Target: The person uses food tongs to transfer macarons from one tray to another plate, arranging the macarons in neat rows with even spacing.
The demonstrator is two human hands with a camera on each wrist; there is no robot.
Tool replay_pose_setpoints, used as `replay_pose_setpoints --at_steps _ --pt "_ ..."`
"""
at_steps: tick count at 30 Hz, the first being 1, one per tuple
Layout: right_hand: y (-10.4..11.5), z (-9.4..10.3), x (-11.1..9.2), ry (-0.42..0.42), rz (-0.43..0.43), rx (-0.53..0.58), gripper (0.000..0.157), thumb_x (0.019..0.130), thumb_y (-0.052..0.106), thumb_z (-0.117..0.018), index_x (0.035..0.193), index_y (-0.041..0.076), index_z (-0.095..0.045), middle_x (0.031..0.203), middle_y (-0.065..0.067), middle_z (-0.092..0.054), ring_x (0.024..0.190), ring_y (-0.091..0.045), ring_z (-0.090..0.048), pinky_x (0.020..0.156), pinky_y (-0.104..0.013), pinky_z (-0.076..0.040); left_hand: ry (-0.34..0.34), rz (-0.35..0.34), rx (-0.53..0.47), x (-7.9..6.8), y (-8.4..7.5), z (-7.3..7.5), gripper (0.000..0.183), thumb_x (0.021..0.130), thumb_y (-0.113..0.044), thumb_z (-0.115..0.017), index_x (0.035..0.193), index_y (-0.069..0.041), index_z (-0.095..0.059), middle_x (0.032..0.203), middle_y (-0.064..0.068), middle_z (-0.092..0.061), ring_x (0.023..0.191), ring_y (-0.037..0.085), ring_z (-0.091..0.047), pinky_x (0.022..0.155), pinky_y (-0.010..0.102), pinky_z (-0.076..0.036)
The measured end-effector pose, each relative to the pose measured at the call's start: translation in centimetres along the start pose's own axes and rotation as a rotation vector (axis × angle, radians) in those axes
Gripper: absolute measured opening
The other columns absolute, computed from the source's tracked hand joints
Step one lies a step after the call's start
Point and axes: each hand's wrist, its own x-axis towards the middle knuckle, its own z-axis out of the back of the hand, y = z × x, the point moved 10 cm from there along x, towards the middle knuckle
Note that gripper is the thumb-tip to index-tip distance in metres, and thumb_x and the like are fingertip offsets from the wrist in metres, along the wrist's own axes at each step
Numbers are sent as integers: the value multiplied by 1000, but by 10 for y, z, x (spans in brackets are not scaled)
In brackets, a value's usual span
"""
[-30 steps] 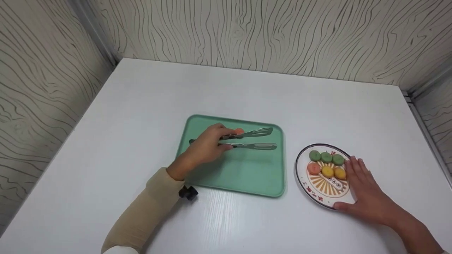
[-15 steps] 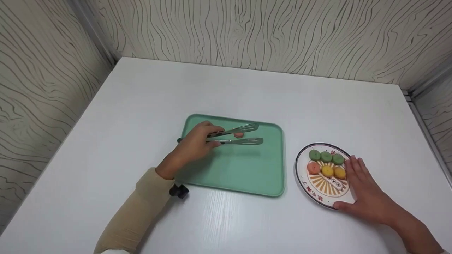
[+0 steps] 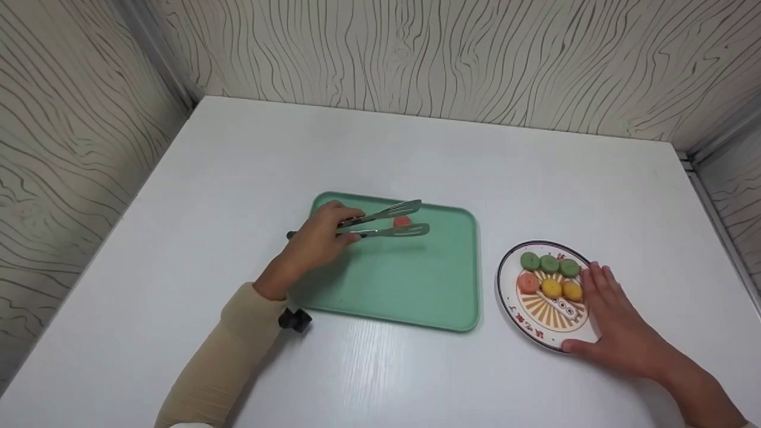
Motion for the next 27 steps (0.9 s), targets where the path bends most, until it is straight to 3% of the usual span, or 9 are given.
replay_pose_setpoints --at_steps 9,27 --pt "2 1 -1 -17 20 -12 130 79 54 -82 160 -5 1 167 -26 7 154 -30 19 106 -8 14 5 61 7 0 5 0 33 94 -8 -73 127 -5 -70 115 14 -63 107 26 -58 97 43 -49" --pt "0 1 -1 -17 16 -5 130 80 53 -82 160 -6 1 167 -26 7 154 -29 19 107 -9 14 -3 112 27 2 10 -4 33 96 -9 -72 128 -4 -69 117 16 -63 107 28 -58 95 45 -49"
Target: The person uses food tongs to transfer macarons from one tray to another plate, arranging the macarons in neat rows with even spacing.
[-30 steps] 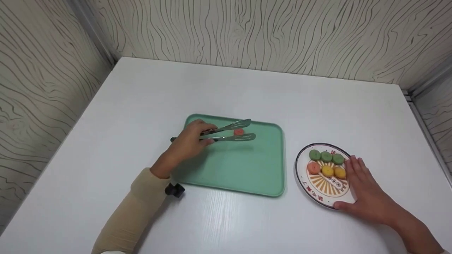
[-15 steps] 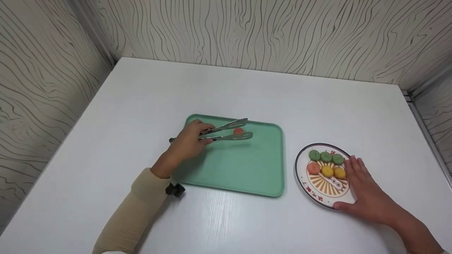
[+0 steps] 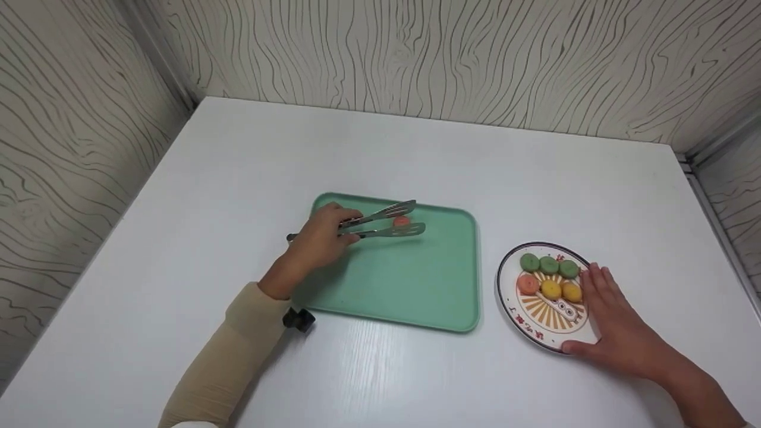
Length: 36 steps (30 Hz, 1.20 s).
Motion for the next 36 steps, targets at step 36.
replay_pose_setpoints --at_steps 36 --pt "0 0 0 8 -9 -5 129 80 54 -81 160 -5 1 168 -25 7 154 -27 20 107 -9 15 -9 -33 32 2 0 -2 32 93 -3 -73 125 -1 -70 116 18 -66 109 32 -59 95 46 -50"
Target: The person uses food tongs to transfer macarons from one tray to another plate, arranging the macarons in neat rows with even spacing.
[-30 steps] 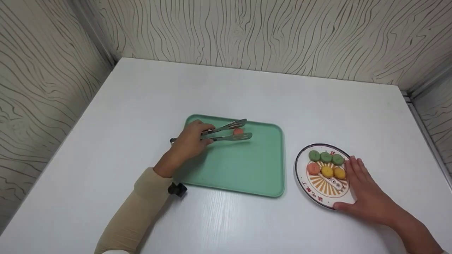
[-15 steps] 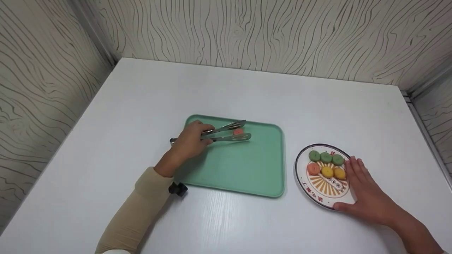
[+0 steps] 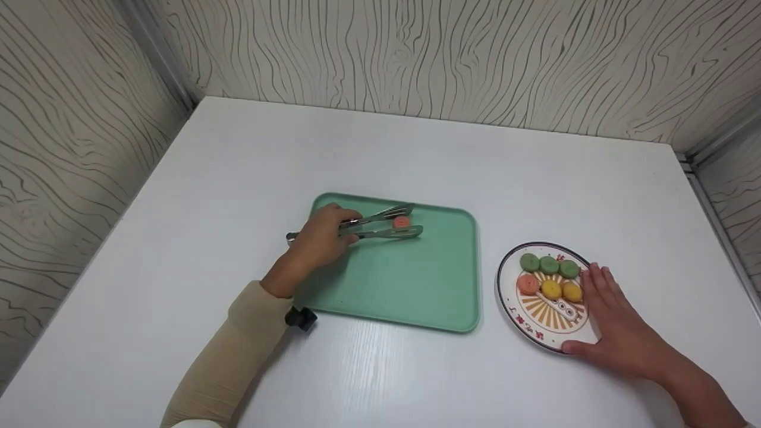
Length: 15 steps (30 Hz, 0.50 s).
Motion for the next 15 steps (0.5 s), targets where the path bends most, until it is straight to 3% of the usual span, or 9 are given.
replay_pose_setpoints --at_steps 15 --pt "1 1 0 11 1 -6 129 82 54 -80 159 -7 2 166 -27 9 153 -29 21 108 -11 17 -6 -5 10 1 -1 0 28 93 -4 -73 122 -1 -71 114 18 -66 109 32 -60 96 46 -49"
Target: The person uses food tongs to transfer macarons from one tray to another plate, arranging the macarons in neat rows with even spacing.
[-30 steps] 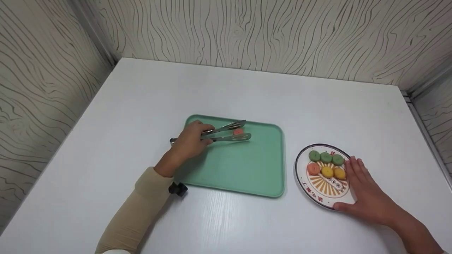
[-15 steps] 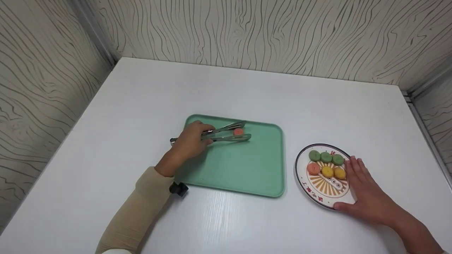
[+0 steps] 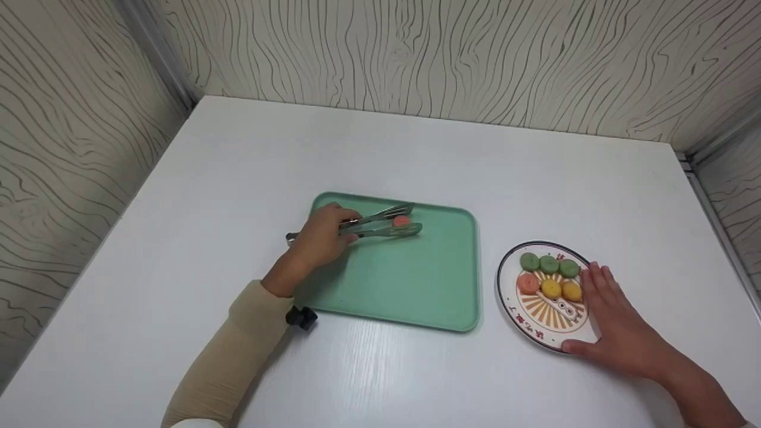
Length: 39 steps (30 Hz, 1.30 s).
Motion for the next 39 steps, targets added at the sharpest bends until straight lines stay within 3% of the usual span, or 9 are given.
replay_pose_setpoints --at_steps 9,18,39 --pt "-2 -2 0 38 -40 17 130 81 58 -79 160 -4 4 167 -25 11 153 -28 22 105 -10 17 6 52 -3 1 4 -2 28 95 -5 -72 122 -1 -72 115 17 -66 111 31 -60 98 45 -49" --pt "0 0 -1 -15 2 -12 129 80 54 -82 161 -3 1 168 -23 7 154 -25 20 106 -9 14 -15 26 -42 1 0 2 24 93 0 -71 116 2 -73 111 18 -68 107 32 -61 95 46 -50" --pt "0 -1 -1 -22 16 18 130 79 53 -83 160 -4 2 167 -26 7 154 -29 20 108 -11 15 -32 30 -45 1 3 1 21 94 -1 -71 114 1 -75 110 18 -68 105 32 -62 93 46 -50"
